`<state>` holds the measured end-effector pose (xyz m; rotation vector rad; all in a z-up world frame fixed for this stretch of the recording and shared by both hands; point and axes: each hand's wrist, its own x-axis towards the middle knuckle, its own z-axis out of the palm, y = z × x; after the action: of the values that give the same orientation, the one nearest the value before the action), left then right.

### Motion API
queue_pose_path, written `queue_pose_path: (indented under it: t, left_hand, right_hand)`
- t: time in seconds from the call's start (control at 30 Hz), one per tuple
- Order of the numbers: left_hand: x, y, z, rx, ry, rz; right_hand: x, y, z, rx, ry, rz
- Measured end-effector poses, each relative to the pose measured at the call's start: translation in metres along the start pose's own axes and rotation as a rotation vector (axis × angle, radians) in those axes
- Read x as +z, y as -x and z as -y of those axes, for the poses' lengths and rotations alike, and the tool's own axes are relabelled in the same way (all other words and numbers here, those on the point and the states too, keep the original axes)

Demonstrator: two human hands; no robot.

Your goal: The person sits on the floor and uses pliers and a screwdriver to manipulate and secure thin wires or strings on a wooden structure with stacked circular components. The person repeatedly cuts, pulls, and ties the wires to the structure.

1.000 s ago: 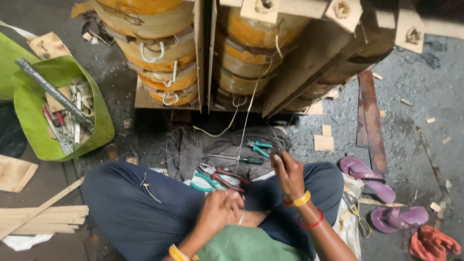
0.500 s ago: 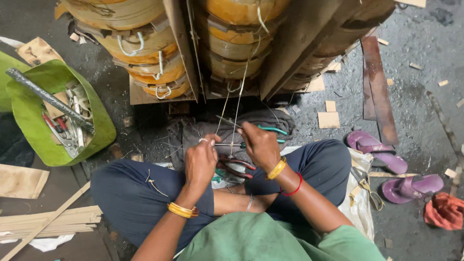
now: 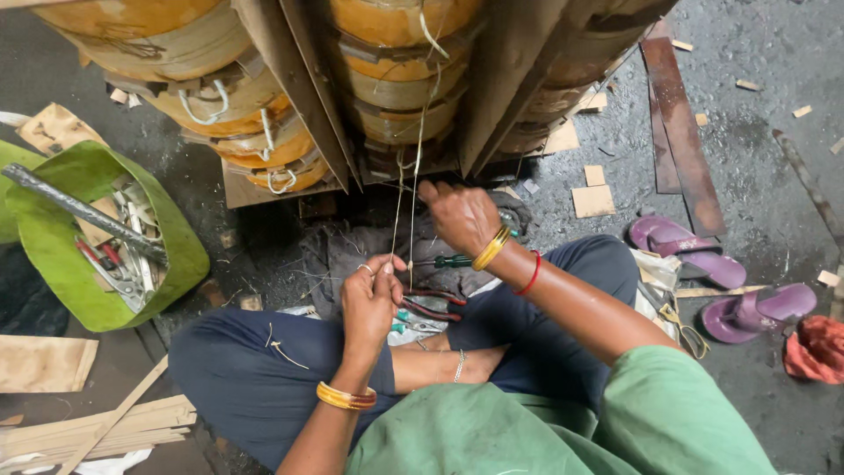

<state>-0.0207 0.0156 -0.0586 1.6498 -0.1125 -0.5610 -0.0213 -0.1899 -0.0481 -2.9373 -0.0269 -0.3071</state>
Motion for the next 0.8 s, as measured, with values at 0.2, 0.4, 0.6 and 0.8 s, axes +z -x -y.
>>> queue_pose_path:
  t: [0.2, 0.4, 0.6, 0.8]
  left_hand:
    - [-0.003, -0.001, 0.000, -0.017, 0.048, 0.023]
    - [0.002, 0.003, 0.008, -0.023, 0.163, 0.040]
    - [0.007, 0.011, 0.011, -0.052, 0.298, 0.095]
    - [-0.001, 0.013, 0.013, -0.067, 0.335, 0.091]
  right_hand:
    - [-0.002, 0.003, 0.000, -0.043, -0.228, 0.041]
    - [-0.015, 0.009, 0.008, -0.025, -0.196, 0.052]
    - [-0.019, 0.016, 0.000, -0.120, -0.219, 0.038]
    - [-0.012, 0.017, 0.002, -0.145, -0.182, 0.063]
